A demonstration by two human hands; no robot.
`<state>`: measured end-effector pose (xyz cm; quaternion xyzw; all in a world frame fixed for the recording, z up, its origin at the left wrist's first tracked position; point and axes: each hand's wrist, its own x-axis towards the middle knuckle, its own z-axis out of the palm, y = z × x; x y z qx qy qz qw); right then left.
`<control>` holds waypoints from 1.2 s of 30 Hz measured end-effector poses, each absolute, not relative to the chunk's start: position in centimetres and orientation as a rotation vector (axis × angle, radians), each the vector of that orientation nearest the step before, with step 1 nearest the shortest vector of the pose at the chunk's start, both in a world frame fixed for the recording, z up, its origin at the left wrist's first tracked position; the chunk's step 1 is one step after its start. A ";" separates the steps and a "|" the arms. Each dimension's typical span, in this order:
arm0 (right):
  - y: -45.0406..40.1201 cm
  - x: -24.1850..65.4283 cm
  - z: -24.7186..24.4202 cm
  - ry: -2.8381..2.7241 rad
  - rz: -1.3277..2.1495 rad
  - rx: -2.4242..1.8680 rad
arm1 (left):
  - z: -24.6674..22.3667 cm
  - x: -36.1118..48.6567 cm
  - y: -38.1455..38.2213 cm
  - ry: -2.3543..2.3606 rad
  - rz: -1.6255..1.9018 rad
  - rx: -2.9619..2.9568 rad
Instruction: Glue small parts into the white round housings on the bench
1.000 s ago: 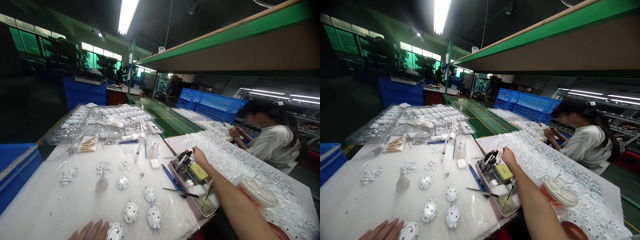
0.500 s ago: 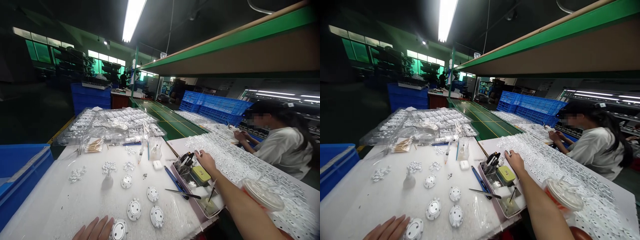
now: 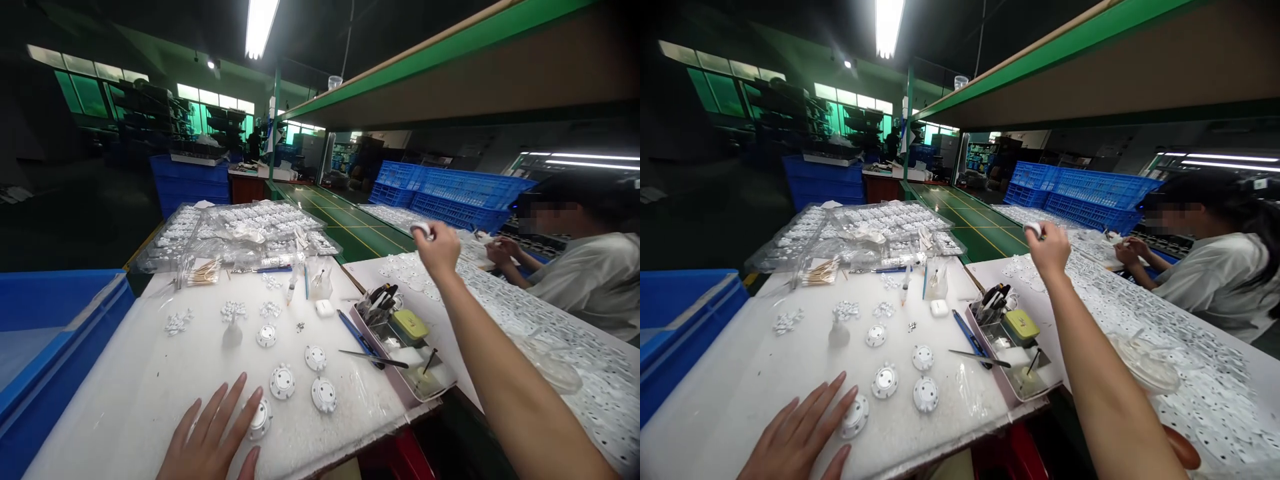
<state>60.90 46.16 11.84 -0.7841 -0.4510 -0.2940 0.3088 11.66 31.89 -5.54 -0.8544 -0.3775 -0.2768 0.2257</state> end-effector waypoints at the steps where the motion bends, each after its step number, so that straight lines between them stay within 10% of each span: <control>1: 46.2 58.9 13.7 -1.231 -0.840 -1.980 | -5.2 11.6 31.9 -1.011 -0.726 -2.370; 7: 39.8 43.3 16.4 -1.780 -1.287 -1.168 | -5.0 12.4 31.5 -1.183 -0.694 -2.432; 13: 33.0 33.5 8.2 -2.416 -0.866 -0.918 | -4.7 12.8 30.6 -1.342 -0.863 -2.488; 36: 38.5 31.0 1.5 -2.387 0.342 -1.384 | -5.0 13.0 31.3 -1.475 -0.907 -2.467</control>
